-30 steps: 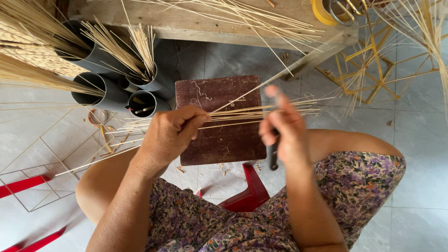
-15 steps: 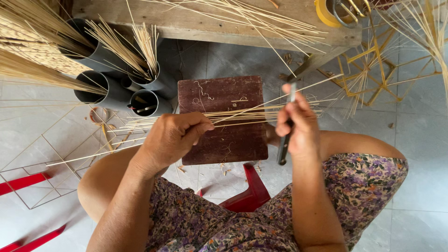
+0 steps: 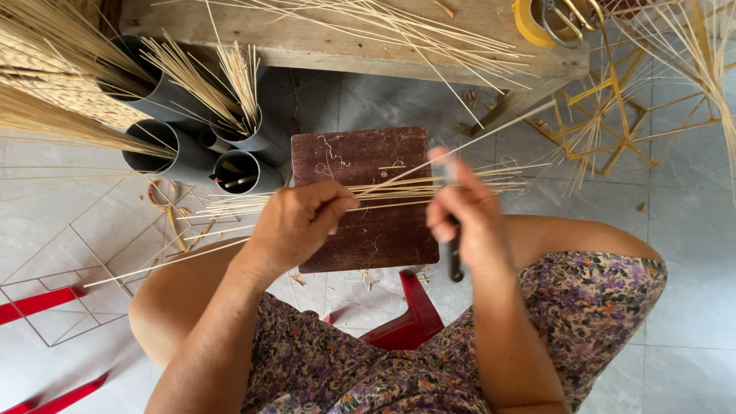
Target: The person sits on a low stool and uses a small knife to split and trim thin bamboo sticks one at a time, holding each stick across a wooden board on their lap and drawing the blade along it to shave it into thinner pieces, placing finished sticks with a growing pile of processed sticks.
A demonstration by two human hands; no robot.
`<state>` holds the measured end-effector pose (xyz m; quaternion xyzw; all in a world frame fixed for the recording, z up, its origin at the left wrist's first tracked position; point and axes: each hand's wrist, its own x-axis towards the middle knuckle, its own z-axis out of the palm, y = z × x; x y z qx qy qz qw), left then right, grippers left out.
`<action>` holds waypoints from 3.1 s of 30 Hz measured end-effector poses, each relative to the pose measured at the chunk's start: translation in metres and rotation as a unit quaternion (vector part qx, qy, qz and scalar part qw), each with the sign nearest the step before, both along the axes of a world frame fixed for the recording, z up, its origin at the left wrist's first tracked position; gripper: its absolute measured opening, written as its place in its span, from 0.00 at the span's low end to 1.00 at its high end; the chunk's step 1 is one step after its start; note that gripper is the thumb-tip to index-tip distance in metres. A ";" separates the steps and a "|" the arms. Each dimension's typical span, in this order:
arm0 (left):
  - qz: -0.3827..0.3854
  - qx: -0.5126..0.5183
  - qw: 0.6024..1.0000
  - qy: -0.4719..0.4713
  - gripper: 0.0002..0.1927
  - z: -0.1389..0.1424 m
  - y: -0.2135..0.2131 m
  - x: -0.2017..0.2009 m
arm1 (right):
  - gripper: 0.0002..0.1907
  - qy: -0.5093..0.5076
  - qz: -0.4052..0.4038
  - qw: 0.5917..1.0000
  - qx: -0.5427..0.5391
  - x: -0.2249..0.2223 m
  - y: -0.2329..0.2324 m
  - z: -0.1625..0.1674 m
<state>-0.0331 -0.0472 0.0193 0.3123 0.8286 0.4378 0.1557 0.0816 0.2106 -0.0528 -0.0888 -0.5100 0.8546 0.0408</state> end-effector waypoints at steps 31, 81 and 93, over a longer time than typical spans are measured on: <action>0.009 -0.018 0.999 -0.032 0.06 0.017 -0.017 -0.003 | 0.19 0.044 -0.119 0.987 -0.102 0.002 0.058 -0.023; 0.019 0.058 0.998 -0.001 0.06 0.004 0.004 0.008 | 0.25 0.019 0.046 0.999 0.017 0.002 -0.018 0.016; 0.007 0.021 0.999 -0.026 0.06 0.006 0.007 0.009 | 0.21 0.055 -0.010 0.998 -0.006 -0.002 -0.016 0.016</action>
